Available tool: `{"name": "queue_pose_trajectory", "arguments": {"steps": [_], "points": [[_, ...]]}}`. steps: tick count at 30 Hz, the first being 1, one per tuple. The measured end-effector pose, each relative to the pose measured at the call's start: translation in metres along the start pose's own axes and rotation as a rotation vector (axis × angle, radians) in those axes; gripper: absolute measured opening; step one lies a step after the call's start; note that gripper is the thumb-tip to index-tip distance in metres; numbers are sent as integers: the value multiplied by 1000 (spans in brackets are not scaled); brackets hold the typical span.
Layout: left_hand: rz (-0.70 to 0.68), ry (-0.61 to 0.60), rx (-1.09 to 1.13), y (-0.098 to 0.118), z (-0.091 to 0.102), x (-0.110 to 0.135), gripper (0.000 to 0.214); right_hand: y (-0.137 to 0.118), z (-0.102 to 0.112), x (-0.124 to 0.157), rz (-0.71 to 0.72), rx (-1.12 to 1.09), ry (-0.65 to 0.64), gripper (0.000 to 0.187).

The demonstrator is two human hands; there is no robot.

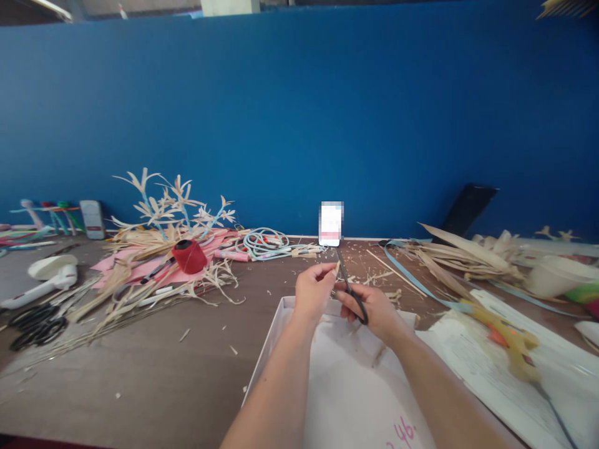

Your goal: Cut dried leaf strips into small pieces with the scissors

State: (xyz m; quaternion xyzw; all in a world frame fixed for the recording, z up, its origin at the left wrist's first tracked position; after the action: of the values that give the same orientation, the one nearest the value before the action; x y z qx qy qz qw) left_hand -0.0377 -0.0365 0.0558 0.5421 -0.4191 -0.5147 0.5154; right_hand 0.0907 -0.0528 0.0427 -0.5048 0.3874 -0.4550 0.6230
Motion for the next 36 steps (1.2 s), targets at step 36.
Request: {"name": "queue_pose_trajectory", "arguments": {"steps": [36], "points": [[-41,-181,-99,-12,-21,4,26,12,25,-3,67,-474,357,45]]}}
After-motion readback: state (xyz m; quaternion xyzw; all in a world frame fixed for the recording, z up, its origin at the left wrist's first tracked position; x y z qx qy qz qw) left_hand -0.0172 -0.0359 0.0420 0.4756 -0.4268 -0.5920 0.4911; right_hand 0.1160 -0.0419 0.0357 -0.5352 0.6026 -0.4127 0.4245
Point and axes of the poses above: each hand's wrist, its own x-axis away from the middle knuckle, its own z-axis out of the back of the hand, y = z × x, the point moved 5 cm from there along -x, towards the middle knuckle, and after that the axes turned 7 degrees about -x, right-handed, at the moved point
